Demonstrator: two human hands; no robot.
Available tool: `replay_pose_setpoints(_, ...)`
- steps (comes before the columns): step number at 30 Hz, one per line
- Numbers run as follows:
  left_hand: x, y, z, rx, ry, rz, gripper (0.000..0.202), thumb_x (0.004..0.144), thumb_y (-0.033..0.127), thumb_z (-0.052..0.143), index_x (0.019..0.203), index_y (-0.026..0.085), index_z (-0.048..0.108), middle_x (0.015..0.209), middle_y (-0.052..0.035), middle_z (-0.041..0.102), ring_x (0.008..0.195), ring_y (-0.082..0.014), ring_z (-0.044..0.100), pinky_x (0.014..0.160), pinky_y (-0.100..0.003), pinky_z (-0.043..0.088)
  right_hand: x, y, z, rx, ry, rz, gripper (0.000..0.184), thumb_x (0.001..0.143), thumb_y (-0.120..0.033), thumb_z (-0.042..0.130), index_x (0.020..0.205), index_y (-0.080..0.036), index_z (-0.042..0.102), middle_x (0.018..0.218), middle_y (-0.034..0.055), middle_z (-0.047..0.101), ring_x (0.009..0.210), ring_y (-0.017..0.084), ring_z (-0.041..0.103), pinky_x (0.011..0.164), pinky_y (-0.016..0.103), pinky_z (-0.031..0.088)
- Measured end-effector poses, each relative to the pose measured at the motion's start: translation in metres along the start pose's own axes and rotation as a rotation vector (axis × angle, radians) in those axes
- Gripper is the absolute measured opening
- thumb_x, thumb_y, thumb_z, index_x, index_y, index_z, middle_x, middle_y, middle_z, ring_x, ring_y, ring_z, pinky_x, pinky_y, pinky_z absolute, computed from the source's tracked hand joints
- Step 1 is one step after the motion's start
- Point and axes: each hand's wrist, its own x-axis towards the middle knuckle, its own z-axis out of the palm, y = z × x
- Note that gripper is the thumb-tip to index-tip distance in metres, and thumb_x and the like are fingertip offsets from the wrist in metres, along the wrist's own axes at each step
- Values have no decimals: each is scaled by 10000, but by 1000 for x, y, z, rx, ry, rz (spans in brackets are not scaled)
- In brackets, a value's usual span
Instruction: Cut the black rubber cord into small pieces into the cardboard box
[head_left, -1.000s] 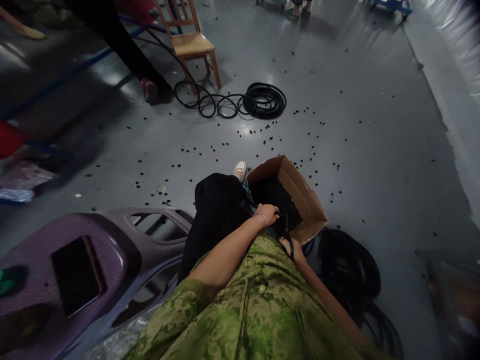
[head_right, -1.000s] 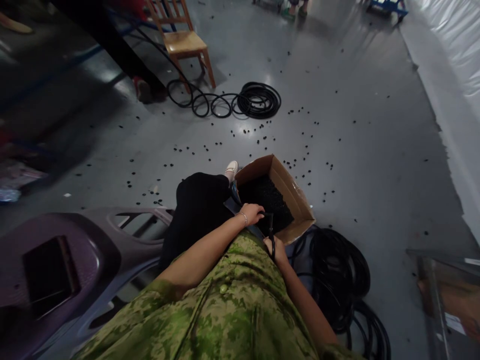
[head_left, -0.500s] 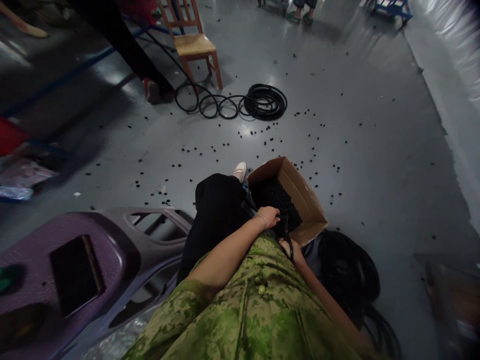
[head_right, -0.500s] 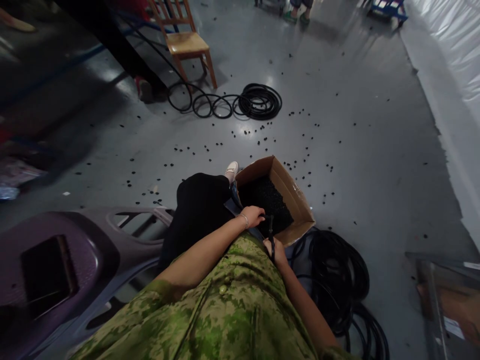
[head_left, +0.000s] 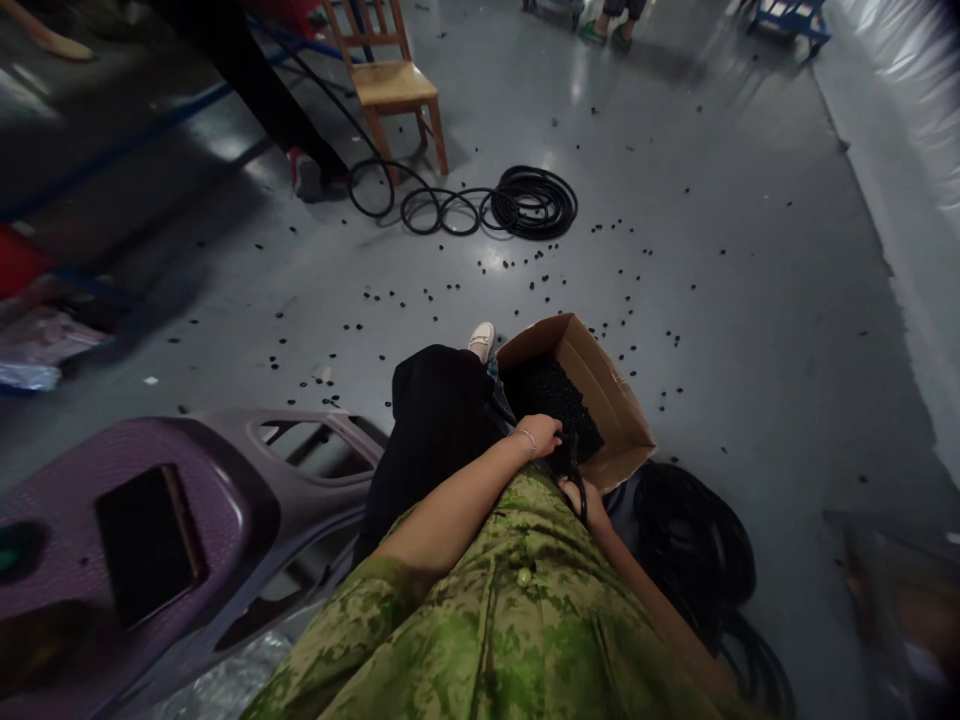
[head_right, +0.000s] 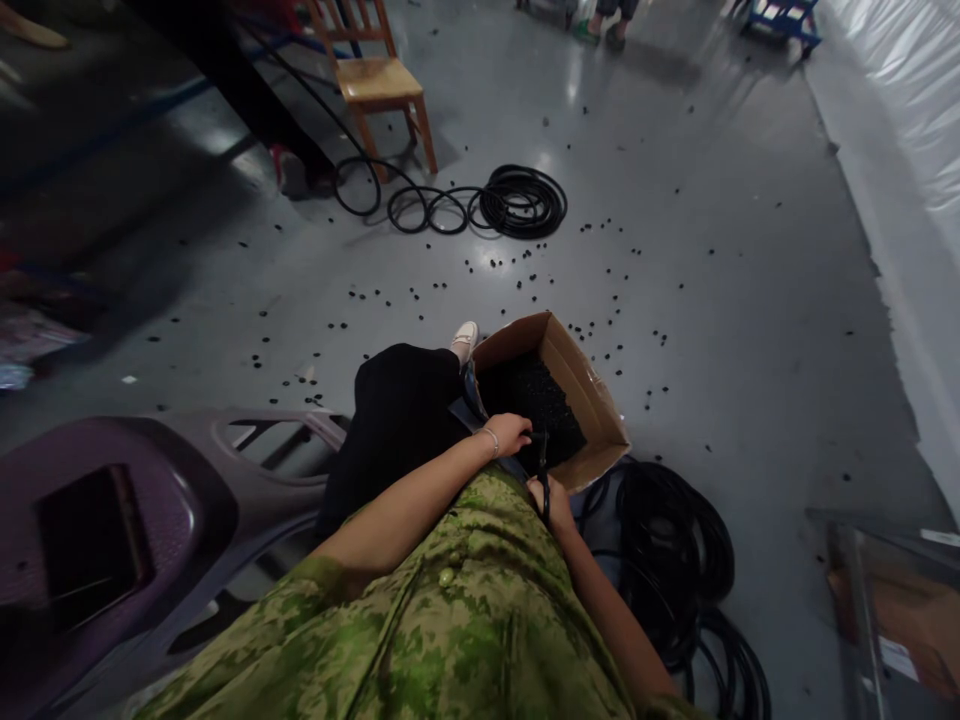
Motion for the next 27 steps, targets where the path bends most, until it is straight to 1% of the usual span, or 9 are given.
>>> replay_pose_setpoints(7,-1,0,-2,-11,-5,-8,254,863,319,533,1062,232,665,1053,-69,694,1009,-228,639,841,-303,497,-2,-3,-1,-17,9,-7,356,669,-494,465,690,-169,609,697,44,630,731,205,555,711,296,423)
replay_pose_setpoints(16,1,-1,0,-14,12,-9,238,858,318,547,1044,230,667,1039,-70,694,999,-223,640,847,-298,495,-1,-6,0,-34,17,4,426,657,-566,489,685,-166,633,704,54,652,727,215,573,687,298,425)
replay_pose_setpoints(22,2,-2,2,-10,12,-1,241,857,329,550,1049,245,668,1044,-59,691,1007,-214,637,852,-285,493,-1,-4,0,-9,18,10,417,666,-551,499,701,-163,649,715,60,657,737,219,572,687,300,436)
replay_pose_setpoints(27,2,-2,3,-15,13,7,254,859,325,544,1064,237,665,1056,-70,687,1013,-225,635,849,-299,497,-2,-2,1,5,18,7,393,672,-510,489,726,-155,649,727,55,648,739,212,564,703,300,432)
